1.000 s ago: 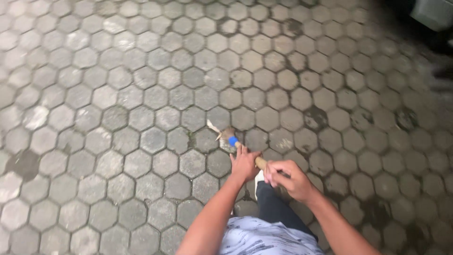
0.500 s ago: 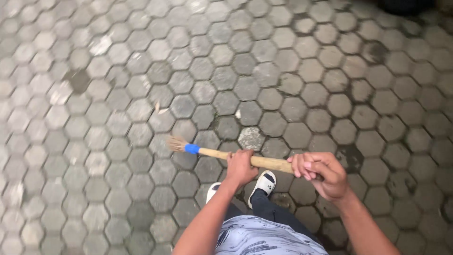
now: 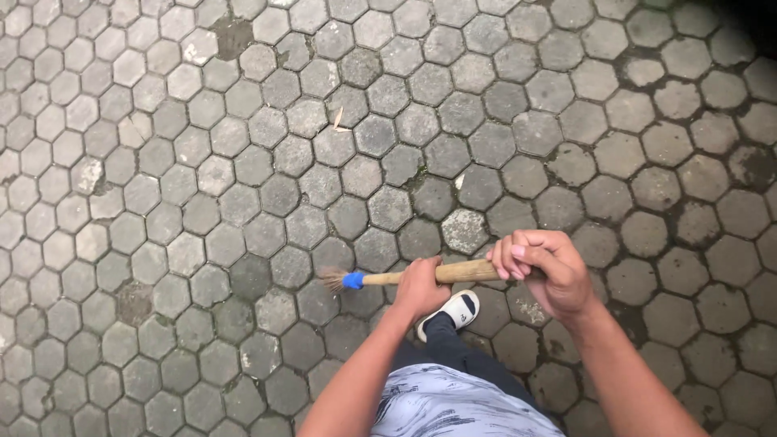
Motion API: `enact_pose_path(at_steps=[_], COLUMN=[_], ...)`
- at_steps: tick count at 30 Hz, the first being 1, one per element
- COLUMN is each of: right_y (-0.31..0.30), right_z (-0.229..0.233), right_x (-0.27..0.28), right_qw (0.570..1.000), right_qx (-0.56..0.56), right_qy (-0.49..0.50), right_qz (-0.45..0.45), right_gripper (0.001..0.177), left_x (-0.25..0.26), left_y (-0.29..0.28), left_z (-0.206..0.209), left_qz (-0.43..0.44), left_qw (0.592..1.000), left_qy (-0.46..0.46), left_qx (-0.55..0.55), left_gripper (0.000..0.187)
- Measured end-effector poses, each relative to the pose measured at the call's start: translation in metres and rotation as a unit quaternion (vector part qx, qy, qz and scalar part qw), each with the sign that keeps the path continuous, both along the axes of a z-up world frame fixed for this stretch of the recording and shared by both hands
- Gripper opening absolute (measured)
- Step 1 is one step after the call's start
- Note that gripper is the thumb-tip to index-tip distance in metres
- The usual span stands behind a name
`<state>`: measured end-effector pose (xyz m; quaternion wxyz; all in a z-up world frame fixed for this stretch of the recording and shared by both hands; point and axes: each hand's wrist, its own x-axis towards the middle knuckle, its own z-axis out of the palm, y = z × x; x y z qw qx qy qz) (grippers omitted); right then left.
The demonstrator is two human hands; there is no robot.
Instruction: Sweeping dry leaves and dirt from a paved driveway using a broom.
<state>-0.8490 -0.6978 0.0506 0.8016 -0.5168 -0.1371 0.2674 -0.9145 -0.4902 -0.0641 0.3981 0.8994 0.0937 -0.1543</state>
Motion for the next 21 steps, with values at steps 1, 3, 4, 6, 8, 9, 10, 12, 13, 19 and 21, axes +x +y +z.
enact_pose_path(at_steps=[1, 3, 4, 6, 8, 9, 10, 12, 13, 19, 21], right_y=[0.004, 0.011, 0.015, 0.022, 0.034, 0.040, 0.046, 0.061, 0.070, 0.148, 0.175], right_z=[0.002, 0.006, 0.007, 0.010, 0.018, 0.022, 0.020, 0.014, 0.013, 0.001, -0.013], right_x=[-0.007, -0.018, -0.024, -0.041, -0.058, -0.066, -0.076, -0.104, -0.118, -0.219, -0.253], right_qw=[1.000, 0.999, 1.000, 0.999, 1.000, 1.000, 1.000, 0.998, 0.998, 0.995, 0.987], right_qx=[-0.002, 0.019, 0.017, 0.017, 0.011, 0.011, 0.006, 0.052, 0.048, 0.005, -0.066], right_qy=[-0.003, 0.024, 0.018, 0.026, 0.009, -0.003, -0.007, 0.027, 0.030, 0.051, 0.078], right_qz=[0.002, -0.013, -0.006, -0.015, -0.005, 0.002, 0.012, 0.030, 0.040, 0.090, 0.121], right_gripper=[0.035, 0.034, 0.034, 0.034, 0.036, 0.038, 0.038, 0.044, 0.044, 0.046, 0.048], left_x=[-0.007, -0.020, -0.027, -0.045, -0.063, -0.072, -0.083, -0.115, -0.131, -0.267, -0.319], left_y=[0.003, 0.009, 0.013, 0.018, 0.026, 0.030, 0.033, 0.044, 0.051, 0.112, 0.131], left_z=[0.001, 0.001, 0.000, -0.005, -0.019, -0.026, -0.029, -0.036, -0.034, -0.050, -0.068], left_qz=[0.002, 0.002, 0.009, 0.021, 0.031, 0.037, 0.047, 0.087, 0.098, 0.162, 0.185], left_qw=[1.000, 1.000, 1.000, 1.000, 0.999, 0.998, 0.997, 0.990, 0.989, 0.985, 0.982], left_qy=[-0.003, 0.023, 0.018, 0.009, -0.022, -0.048, -0.052, -0.107, -0.105, -0.053, -0.037], left_qx=[-0.002, -0.002, -0.005, -0.007, -0.011, -0.010, -0.015, -0.022, -0.024, -0.013, 0.007], left_gripper=[0.028, 0.027, 0.027, 0.025, 0.027, 0.030, 0.030, 0.036, 0.036, 0.019, 0.021])
